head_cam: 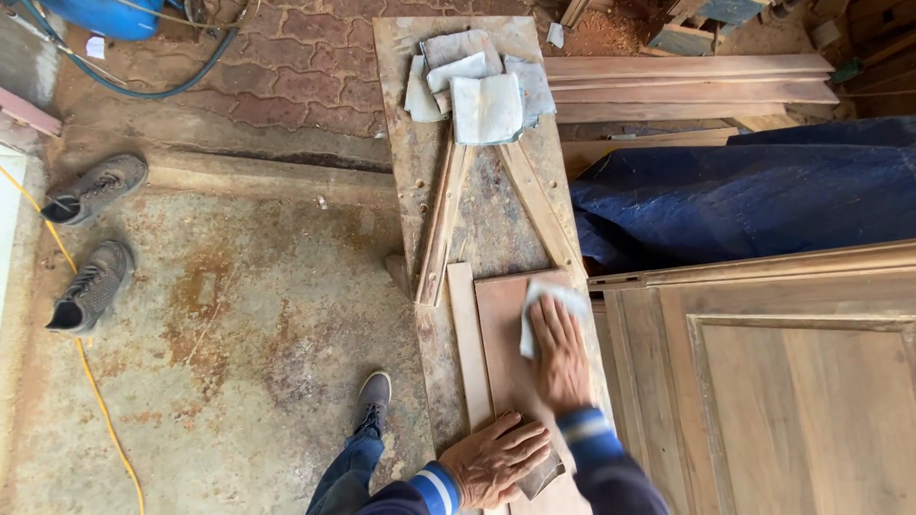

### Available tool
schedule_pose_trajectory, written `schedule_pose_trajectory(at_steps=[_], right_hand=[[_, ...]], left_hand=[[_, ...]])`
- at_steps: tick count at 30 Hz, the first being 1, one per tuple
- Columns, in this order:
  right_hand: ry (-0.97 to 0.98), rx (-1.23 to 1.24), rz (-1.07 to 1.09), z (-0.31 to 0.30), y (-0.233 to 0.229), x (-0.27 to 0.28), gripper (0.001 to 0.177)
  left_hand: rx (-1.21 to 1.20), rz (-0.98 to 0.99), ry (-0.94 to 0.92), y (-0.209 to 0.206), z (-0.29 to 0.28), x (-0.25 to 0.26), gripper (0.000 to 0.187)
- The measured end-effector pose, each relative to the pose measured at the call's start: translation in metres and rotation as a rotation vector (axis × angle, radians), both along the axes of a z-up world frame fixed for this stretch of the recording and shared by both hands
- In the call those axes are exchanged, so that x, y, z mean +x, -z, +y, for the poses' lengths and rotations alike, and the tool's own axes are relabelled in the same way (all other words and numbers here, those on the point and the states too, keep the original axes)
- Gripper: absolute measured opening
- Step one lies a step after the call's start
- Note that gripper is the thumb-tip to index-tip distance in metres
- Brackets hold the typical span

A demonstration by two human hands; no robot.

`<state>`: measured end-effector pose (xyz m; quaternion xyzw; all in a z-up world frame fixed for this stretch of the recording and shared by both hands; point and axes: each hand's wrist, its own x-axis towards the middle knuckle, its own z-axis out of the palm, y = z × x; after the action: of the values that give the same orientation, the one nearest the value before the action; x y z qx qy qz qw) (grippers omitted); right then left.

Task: The recorder is sanding a long wood plank using both a manual sanding block/sandpaper and an electric orbital sander.

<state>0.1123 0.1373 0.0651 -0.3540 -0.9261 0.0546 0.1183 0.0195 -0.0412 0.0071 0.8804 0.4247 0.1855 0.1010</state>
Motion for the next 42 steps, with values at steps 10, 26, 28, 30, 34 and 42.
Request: schedule_pose_trajectory(at_steps=[10,26,28,30,34,42], right_hand=[[-0.166,-0.037,-0.06,-0.054,0.008,0.036,0.061],[-0.174,-0.045,-0.097,-0.063,0.0,-0.005,0.048],[-0.152,-0.024,-0.083,-0.049,0.008,-0.026,0.048],[-0.132,0.001,-0.057,-0.033,0.013,-0.046,0.047],[-0.098,0.002,-0.036,-0.033,0.016,-0.055,0.051],[-0.09,-0.02,-0.061,-0.054,0.017,-0.031,0.047]], left_hand=[[-0.061,-0.058,0.034,0.016,-0.006,0.007,0.068],[0.032,-0.205,-0.054,0.02,-0.005,0.01,0.066],[-0.033,-0.166,-0.01,0.024,-0.007,0.012,0.06],[-0.095,-0.116,0.032,0.018,-0.006,0.009,0.054],[0.051,-0.08,-0.021,0.007,-0.01,-0.001,0.057],[0.179,-0.23,-0.155,0.011,-0.007,0.005,0.066]])
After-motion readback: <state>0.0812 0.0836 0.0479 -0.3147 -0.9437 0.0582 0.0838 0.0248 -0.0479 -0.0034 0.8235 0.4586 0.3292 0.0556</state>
